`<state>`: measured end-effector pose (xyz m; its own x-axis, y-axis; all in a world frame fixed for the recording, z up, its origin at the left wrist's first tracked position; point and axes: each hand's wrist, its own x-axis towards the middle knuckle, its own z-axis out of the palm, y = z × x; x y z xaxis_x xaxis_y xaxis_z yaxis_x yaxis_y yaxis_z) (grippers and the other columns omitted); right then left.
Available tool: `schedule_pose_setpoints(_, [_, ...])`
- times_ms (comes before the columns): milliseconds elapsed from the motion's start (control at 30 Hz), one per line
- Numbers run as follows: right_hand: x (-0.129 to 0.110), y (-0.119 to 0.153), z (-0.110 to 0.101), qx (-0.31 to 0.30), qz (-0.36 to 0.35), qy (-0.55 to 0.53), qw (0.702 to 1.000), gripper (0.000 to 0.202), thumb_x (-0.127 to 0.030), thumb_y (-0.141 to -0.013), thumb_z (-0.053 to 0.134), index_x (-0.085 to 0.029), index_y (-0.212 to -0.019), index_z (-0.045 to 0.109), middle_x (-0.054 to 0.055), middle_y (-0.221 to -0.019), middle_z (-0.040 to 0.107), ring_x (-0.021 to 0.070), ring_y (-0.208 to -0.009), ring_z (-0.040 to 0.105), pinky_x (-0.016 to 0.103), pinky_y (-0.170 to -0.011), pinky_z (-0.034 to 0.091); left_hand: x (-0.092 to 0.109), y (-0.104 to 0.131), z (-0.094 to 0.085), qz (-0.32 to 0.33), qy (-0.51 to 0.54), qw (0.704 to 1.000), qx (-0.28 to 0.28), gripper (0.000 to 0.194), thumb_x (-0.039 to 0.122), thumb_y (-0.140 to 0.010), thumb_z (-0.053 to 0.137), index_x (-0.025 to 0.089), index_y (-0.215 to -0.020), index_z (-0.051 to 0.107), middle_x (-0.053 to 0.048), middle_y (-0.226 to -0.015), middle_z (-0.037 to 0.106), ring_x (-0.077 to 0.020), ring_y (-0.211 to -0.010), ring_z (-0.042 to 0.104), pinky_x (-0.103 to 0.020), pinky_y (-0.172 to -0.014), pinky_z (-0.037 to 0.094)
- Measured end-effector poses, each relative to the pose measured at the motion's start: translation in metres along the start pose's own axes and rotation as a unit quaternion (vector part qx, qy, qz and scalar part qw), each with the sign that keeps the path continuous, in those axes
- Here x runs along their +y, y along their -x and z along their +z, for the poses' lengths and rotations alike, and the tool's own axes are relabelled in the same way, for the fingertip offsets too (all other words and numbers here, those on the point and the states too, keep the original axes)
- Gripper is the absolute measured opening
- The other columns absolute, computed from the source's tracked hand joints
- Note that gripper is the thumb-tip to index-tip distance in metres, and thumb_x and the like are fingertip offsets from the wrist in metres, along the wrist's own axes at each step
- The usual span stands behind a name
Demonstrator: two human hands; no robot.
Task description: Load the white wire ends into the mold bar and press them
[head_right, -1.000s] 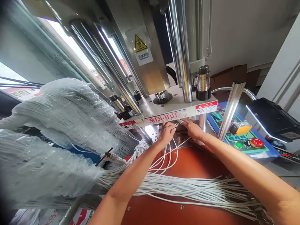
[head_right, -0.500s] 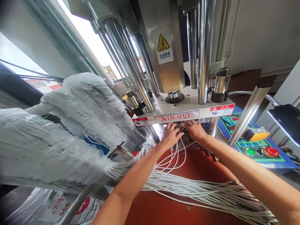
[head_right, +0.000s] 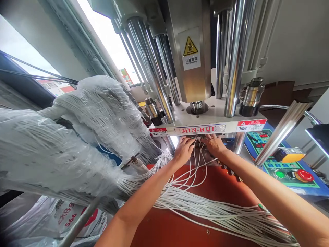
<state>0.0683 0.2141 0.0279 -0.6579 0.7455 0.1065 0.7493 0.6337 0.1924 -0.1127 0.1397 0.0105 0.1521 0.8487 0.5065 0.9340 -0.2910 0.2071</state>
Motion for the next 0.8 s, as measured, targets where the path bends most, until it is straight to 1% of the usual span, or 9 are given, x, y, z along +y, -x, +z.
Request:
schedule_pose_setpoints(67, [-0.006, -0.004, -0.005, -0.025, 0.004, -0.001, 1.0, 0.064, -0.011, -0.089, 0.036, -0.04, -0.146, 0.032, 0.014, -0.127, 0.054, 0.0316, -0.107, 0.053, 0.044, -0.078, 0.049, -0.001, 0.0, 0.001, 0.01, -0.032, 0.999, -0.019, 0.04, 0.027, -0.091, 0.052, 0.025, -0.131, 0.05, -0.008, -0.113, 0.057, -0.0245, -0.118, 0.042, -0.043, -0.101, 0.043])
schedule_pose_setpoints(167, [-0.007, -0.009, -0.009, -0.048, 0.003, -0.019, 0.999, 0.064, -0.01, -0.089, 0.037, -0.037, -0.146, 0.035, 0.014, -0.121, 0.058, 0.0311, -0.102, 0.057, 0.043, -0.076, 0.05, -0.004, 0.001, 0.004, 0.019, -0.067, 0.997, -0.039, 0.04, 0.033, -0.091, 0.054, 0.022, -0.129, 0.052, -0.01, -0.117, 0.054, -0.0274, -0.121, 0.041, -0.043, -0.096, 0.045])
schedule_pose_setpoints(267, [-0.001, -0.008, -0.008, -0.038, 0.004, -0.029, 0.999, 0.064, -0.008, -0.087, 0.036, -0.034, -0.145, 0.038, 0.014, -0.122, 0.058, 0.031, -0.105, 0.056, 0.043, -0.079, 0.05, -0.005, 0.003, 0.004, 0.012, -0.071, 0.996, -0.045, 0.041, 0.034, -0.091, 0.053, 0.021, -0.13, 0.051, -0.01, -0.119, 0.054, -0.0262, -0.116, 0.046, -0.04, -0.092, 0.046])
schedule_pose_setpoints(367, [0.005, -0.004, -0.003, -0.024, 0.015, -0.061, 0.998, 0.065, -0.008, -0.085, 0.039, -0.032, -0.145, 0.04, 0.013, -0.126, 0.058, 0.0312, -0.109, 0.053, 0.043, -0.082, 0.05, -0.004, 0.005, 0.001, 0.015, -0.078, 0.996, -0.049, 0.046, 0.037, -0.091, 0.053, 0.026, -0.136, 0.044, -0.008, -0.117, 0.054, -0.0252, -0.109, 0.049, -0.039, -0.089, 0.046])
schedule_pose_setpoints(433, [0.006, -0.001, 0.0, -0.01, 0.017, -0.081, 0.997, 0.067, -0.007, -0.083, 0.039, -0.034, -0.144, 0.04, 0.012, -0.129, 0.056, 0.0311, -0.111, 0.051, 0.042, -0.081, 0.051, -0.002, 0.004, 0.0, 0.019, -0.087, 0.994, -0.057, 0.046, 0.039, -0.09, 0.055, 0.027, -0.134, 0.046, -0.009, -0.117, 0.053, -0.0263, -0.108, 0.049, -0.04, -0.088, 0.046])
schedule_pose_setpoints(500, [0.004, 0.001, 0.003, 0.005, 0.012, -0.083, 0.996, 0.067, -0.006, -0.083, 0.039, -0.036, -0.143, 0.041, 0.012, -0.134, 0.052, 0.0318, -0.114, 0.049, 0.041, -0.079, 0.052, 0.0, 0.001, 0.002, 0.015, -0.089, 0.994, -0.062, 0.044, 0.038, -0.09, 0.056, 0.026, -0.131, 0.05, -0.01, -0.118, 0.052, -0.027, -0.109, 0.048, -0.04, -0.087, 0.047])
schedule_pose_setpoints(567, [0.001, 0.002, 0.003, 0.01, 0.013, -0.071, 0.997, 0.065, -0.006, -0.084, 0.037, -0.036, -0.142, 0.043, 0.012, -0.136, 0.05, 0.0329, -0.116, 0.047, 0.041, -0.077, 0.053, 0.001, -0.001, 0.006, 0.01, -0.086, 0.995, -0.059, 0.041, 0.036, -0.09, 0.055, 0.024, -0.13, 0.051, -0.01, -0.117, 0.051, -0.0274, -0.11, 0.048, -0.04, -0.087, 0.047])
schedule_pose_setpoints(667, [-0.003, 0.002, -0.001, 0.002, 0.015, -0.055, 0.998, 0.063, -0.007, -0.085, 0.038, -0.036, -0.142, 0.044, 0.013, -0.135, 0.05, 0.0326, -0.118, 0.047, 0.04, -0.077, 0.053, -0.002, -0.004, 0.009, 0.003, -0.059, 0.997, -0.051, 0.037, 0.036, -0.091, 0.054, 0.024, -0.126, 0.055, -0.01, -0.117, 0.052, -0.0262, -0.111, 0.048, -0.04, -0.089, 0.048])
schedule_pose_setpoints(800, [-0.004, -0.004, -0.012, -0.025, 0.013, -0.039, 0.999, 0.067, -0.007, -0.084, 0.041, -0.035, -0.144, 0.039, 0.014, -0.131, 0.054, 0.0315, -0.112, 0.053, 0.041, -0.077, 0.052, -0.008, 0.0, 0.005, -0.051, 0.012, 0.998, -0.02, 0.029, 0.027, -0.092, 0.052, 0.022, -0.121, 0.056, -0.006, -0.115, 0.057, -0.0213, -0.11, 0.051, -0.035, -0.092, 0.049])
